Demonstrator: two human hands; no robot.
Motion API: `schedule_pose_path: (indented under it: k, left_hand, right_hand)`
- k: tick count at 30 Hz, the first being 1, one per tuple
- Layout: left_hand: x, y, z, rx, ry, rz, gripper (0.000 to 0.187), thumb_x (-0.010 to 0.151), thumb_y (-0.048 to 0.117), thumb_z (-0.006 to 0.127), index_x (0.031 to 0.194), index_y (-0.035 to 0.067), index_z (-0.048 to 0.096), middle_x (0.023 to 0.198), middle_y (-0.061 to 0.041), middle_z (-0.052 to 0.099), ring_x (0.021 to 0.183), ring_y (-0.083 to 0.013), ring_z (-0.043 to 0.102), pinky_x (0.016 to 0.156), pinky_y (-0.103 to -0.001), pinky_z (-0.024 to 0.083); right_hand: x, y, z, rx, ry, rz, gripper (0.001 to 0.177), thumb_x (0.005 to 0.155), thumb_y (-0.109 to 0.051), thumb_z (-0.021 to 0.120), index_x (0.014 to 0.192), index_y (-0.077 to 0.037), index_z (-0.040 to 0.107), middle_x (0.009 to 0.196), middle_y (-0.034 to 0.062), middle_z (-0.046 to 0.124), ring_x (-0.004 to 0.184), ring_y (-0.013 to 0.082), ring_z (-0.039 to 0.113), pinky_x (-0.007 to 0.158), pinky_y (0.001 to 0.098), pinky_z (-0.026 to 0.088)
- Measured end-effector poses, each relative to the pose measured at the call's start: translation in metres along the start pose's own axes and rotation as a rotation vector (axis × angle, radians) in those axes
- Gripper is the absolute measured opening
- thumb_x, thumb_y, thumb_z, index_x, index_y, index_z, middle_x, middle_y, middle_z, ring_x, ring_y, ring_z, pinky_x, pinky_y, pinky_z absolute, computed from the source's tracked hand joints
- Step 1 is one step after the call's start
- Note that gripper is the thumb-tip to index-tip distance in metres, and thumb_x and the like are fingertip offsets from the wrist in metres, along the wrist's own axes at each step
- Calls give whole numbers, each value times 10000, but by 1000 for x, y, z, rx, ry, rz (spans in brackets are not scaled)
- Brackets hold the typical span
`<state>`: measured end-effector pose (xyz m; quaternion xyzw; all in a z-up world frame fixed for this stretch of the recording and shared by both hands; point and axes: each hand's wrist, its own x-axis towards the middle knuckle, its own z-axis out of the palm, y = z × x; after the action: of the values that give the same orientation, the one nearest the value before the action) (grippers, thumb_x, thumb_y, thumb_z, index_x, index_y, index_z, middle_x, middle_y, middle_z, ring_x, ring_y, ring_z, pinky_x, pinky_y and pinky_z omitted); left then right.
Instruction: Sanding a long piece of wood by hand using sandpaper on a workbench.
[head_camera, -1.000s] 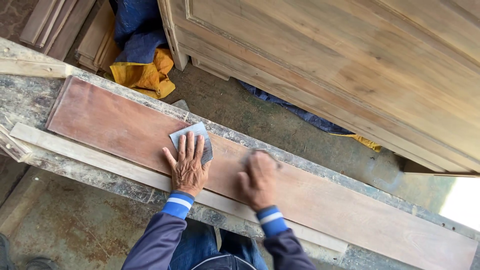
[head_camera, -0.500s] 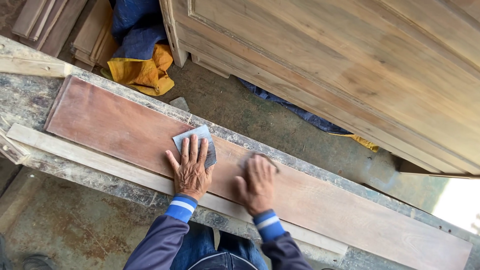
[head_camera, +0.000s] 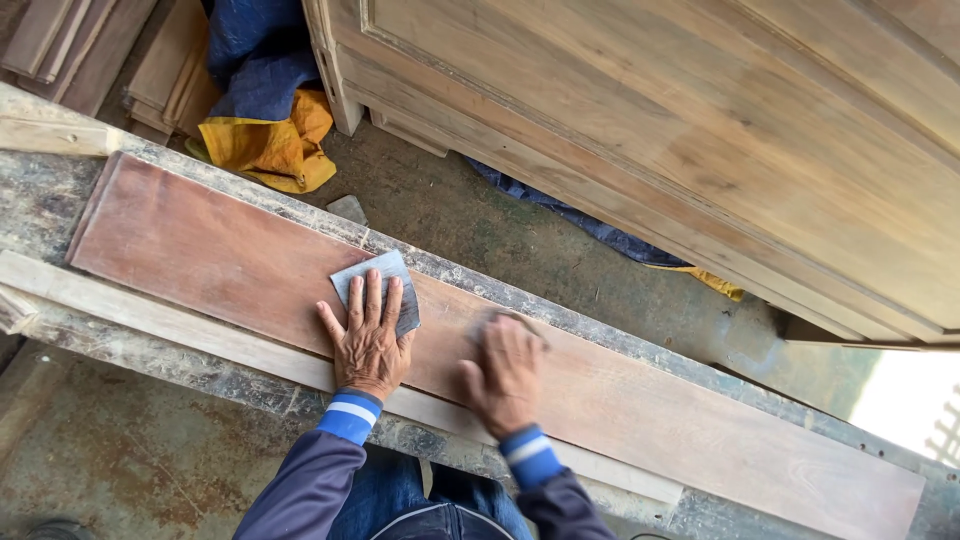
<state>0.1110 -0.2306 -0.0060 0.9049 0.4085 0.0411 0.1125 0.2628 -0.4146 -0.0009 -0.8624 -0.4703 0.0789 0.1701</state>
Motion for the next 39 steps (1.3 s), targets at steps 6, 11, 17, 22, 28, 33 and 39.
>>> schedule_pose_path:
  k: [6,11,17,22,28,33,39]
  left_hand:
    - [0,0,0,27,2,12,829,907,464,597,1621,196,274,1709,-118,201,1578,-333,163,1181,-769,2]
    - [-1,-1,1,38,9,7,814,916,468,584,1621,196,280,1711,-120,199,1578,-335,164,1183,-768,4]
    - [-1,-1,9,62,41,21,807,931,474,564,1631,196,275,1720,-127,197,1587,-339,159,1186,-766,-3]
    - [4,52,13,38,-91,-185,909,920,577,589,1613,158,176,1708,-169,97,1575,-357,78,1167,-770,-39]
    - [-63,280,68,-94,-269,636,791,1002,606,388,1641,170,219,1742,-102,137,1631,-302,101,1229,-662,29]
    - [-54,258,124,-259,-48,614,766,981,577,406,1627,188,273,1720,-96,191,1580,-272,172,1245,-595,62]
    - [-9,105,55,-56,147,73,726,1007,409,608,1618,308,230,1729,-75,116,1573,-285,82,1233,-599,29]
  right_hand:
    - [-22,73,-27,-89,50,-74,597,1001,-421,579,1532,-174,462,1597,93,445,1505,223,365,1288,492,94]
    - [-47,119,-41,-305,127,144,626,958,-388,610,1505,-112,479,1562,128,484,1476,256,398,1272,519,114]
    - [-11,23,0,-50,133,-97,630,998,-434,560,1491,-49,482,1587,191,432,1494,327,367,1248,527,205]
    - [-39,89,-44,-14,199,-19,483,990,-340,596,1454,-214,556,1540,84,537,1458,288,438,1273,457,264]
    - [-143,236,-71,-313,277,497,480,1081,-376,500,1473,-119,602,1578,129,538,1480,290,467,1264,557,249]
    - [-154,248,-69,-229,296,494,516,1083,-388,485,1467,-58,584,1597,178,502,1513,346,419,1250,571,249]
    - [-153,245,-64,-198,323,514,546,1082,-402,494,1474,-30,578,1607,207,479,1517,387,396,1250,569,249]
